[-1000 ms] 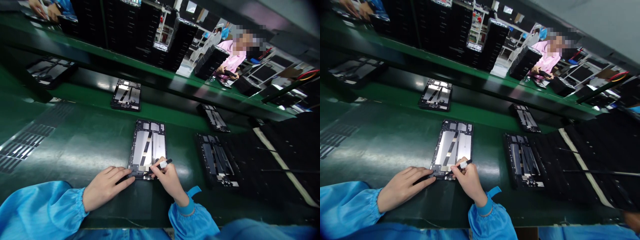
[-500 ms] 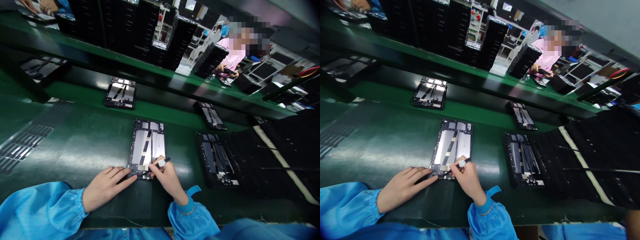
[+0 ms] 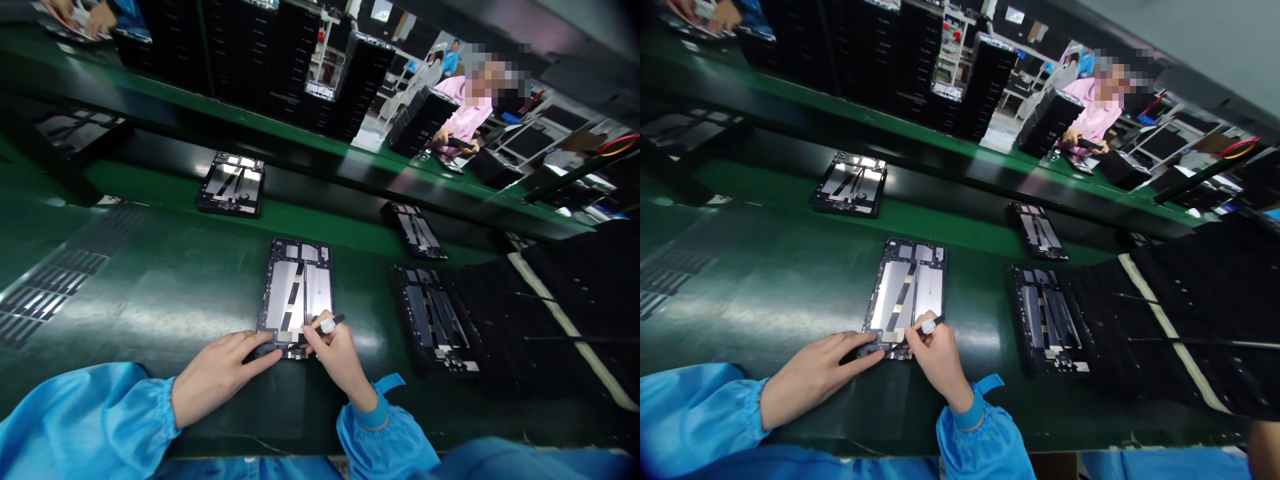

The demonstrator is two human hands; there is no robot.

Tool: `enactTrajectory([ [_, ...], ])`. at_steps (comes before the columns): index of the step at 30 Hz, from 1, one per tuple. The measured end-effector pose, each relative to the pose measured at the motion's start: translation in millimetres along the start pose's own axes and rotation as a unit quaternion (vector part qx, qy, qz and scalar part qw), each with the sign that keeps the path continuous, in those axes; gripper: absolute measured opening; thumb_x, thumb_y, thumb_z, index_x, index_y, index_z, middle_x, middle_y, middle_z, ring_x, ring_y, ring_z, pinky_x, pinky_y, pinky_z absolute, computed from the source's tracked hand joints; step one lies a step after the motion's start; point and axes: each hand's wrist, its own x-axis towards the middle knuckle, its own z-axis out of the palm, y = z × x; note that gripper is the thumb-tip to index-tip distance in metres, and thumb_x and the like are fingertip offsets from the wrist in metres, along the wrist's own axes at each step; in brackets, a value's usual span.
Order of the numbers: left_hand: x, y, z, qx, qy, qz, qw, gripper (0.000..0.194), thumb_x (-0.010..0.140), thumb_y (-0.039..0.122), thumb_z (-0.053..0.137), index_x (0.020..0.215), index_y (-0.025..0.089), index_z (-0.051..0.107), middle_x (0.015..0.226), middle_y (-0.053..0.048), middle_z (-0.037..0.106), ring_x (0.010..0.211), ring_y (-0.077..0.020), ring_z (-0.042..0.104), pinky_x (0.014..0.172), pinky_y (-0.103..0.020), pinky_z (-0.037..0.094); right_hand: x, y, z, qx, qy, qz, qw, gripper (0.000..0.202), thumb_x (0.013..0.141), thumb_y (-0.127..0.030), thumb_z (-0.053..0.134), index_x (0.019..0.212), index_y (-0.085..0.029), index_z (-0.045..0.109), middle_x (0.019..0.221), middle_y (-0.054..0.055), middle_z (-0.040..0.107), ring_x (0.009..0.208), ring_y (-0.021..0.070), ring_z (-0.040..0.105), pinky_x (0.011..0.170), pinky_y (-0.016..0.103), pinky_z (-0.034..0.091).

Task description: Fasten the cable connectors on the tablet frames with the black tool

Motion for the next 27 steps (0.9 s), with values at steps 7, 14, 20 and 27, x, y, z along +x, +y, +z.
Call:
enactTrajectory([
  [7,6.1,-8.3,-7.9,-0.026,0.033,0.023,0.999,0.026,0.107,0.017,0.048,0.125,0.020,0.065,0.130,-0.007,0.069,0.110,-0.0216,0.062,0.093,-0.033,0.053,1.5,6.3,3.2,0.060,0.059,-0.007,0.996,0.047,0.081,-0.063,0.076,0.076,-0.023,0.054,0.056,-0.002,0.061,0.045,0.0155,0.061,0.041,0.023,0.046],
  [14,75.4,-27.6,2.7,0.019,-0.076,-0.003,0.997,0.044,0.095,0.039,0.075,0.132,0.022,0.061,0.117,-0.007,0.069,0.100,-0.0222,0.062,0.079,-0.033,0.046,-1.8,27.9,2.4,0.077,0.302,-0.149,0.938,0.030,0.100,-0.052,0.062,0.097,-0.023,0.063,0.073,0.003,0.070,0.051,0.0166,0.064,0.049,0.028,0.053],
  [20,184.2,-129.4,30.9,0.076,-0.071,-0.117,0.988,0.039,0.100,0.025,0.064,0.139,0.021,0.060,0.134,-0.013,0.063,0.120,-0.0289,0.058,0.094,-0.040,0.047,5.1,37.5,4.8,0.013,0.226,-0.205,0.952,0.023,0.101,-0.042,0.062,0.101,-0.024,0.076,0.094,0.008,0.073,0.058,0.0158,0.065,0.049,0.028,0.054],
  [27,206.7,-241.9,-11.8,0.121,0.051,-0.282,0.950,0.038,0.102,0.040,0.063,0.130,0.015,0.061,0.129,-0.012,0.063,0.117,-0.0282,0.062,0.104,-0.051,0.049,18.8,36.0,8.2,-0.001,0.198,-0.208,0.958,0.022,0.101,-0.040,0.061,0.102,-0.025,0.078,0.096,0.008,0.072,0.064,0.0179,0.068,0.055,0.030,0.058],
])
